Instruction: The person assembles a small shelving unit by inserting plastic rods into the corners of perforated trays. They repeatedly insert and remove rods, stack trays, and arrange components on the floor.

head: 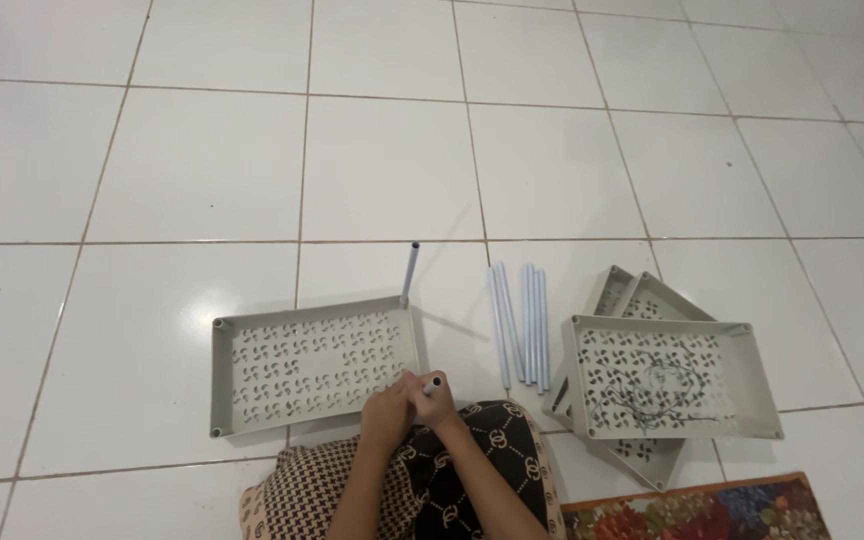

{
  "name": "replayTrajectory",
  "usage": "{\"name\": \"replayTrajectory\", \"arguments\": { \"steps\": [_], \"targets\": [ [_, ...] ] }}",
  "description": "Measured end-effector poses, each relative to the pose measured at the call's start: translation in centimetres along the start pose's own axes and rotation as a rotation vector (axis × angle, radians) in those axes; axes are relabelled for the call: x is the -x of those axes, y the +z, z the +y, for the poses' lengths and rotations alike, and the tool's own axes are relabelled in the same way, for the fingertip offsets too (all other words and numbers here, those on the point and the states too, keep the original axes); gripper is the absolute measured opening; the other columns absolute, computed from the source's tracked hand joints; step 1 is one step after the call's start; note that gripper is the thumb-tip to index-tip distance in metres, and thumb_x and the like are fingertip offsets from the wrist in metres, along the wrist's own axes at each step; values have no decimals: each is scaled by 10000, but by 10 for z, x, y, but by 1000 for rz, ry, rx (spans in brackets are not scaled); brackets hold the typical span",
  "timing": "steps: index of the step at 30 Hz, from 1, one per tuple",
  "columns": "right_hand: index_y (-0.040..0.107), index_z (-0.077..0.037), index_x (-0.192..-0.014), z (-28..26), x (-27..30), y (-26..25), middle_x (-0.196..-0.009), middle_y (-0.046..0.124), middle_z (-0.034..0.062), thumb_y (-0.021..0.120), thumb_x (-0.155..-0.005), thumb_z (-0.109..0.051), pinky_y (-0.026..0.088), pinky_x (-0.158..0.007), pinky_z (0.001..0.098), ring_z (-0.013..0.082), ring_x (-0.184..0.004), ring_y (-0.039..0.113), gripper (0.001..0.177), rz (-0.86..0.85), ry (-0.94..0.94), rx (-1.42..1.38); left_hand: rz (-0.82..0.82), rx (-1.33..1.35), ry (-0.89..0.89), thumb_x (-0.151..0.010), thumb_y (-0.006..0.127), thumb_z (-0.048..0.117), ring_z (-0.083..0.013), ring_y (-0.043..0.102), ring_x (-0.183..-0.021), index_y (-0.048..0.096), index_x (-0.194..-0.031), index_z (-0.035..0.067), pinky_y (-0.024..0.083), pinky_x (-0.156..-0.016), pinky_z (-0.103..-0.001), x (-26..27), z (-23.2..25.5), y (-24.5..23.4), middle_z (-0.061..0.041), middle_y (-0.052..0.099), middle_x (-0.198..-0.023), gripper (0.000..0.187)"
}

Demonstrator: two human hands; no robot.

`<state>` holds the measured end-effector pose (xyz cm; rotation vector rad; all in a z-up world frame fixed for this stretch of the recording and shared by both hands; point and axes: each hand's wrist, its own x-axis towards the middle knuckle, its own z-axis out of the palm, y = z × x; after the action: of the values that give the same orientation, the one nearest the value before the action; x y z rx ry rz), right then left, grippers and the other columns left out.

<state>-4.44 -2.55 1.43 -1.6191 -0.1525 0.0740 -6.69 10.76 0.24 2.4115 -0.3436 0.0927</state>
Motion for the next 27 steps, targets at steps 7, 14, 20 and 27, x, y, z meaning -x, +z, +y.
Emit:
{"name": "replayTrajectory", "arguments": {
  "steps": [7,14,20,27],
  "targets": [
    [741,85,-772,14,1,-15,-588,624,33,650,-1100,-178,430,-526,306,71,-570,525,430,-189,1,-61,-62,42,-13,-949,741,202,-346,768,-849,753,-964,98,577,-719,-488,4,-7,4,-104,786,-941,106],
    [620,-67,-742,-19,-9,-26,-708,634,50,639,-1157,-244,445,-564,303,125,-629,564,451,-429,-171,-282,-158,-66,-2,-939,682,162,-382,763,-858,738,-1022,103,569,-795,-529,1,-19,18,-120,788,-973,116],
    [523,-163,-771,-125,-114,-118,-570,466,14,488,-1331,-280,439,-571,248,85,-525,433,573,-380,-474,-725,-151,-127,-31,-991,724,282,-324,744,-1024,687,-1121,126,513,-908,-525,8,-12,17,-85,776,-1089,206],
    [608,-119,-1177,-77,-101,-113,-1099,628,86,492,-1046,-74,628,-831,339,188,-888,664,181,319,232,-157,80,-98,56,-751,718,164,-457,642,-1301,613,-1413,-63,441,-1102,-606,-19,44,8,-282,653,-1466,708]
  ]
}}
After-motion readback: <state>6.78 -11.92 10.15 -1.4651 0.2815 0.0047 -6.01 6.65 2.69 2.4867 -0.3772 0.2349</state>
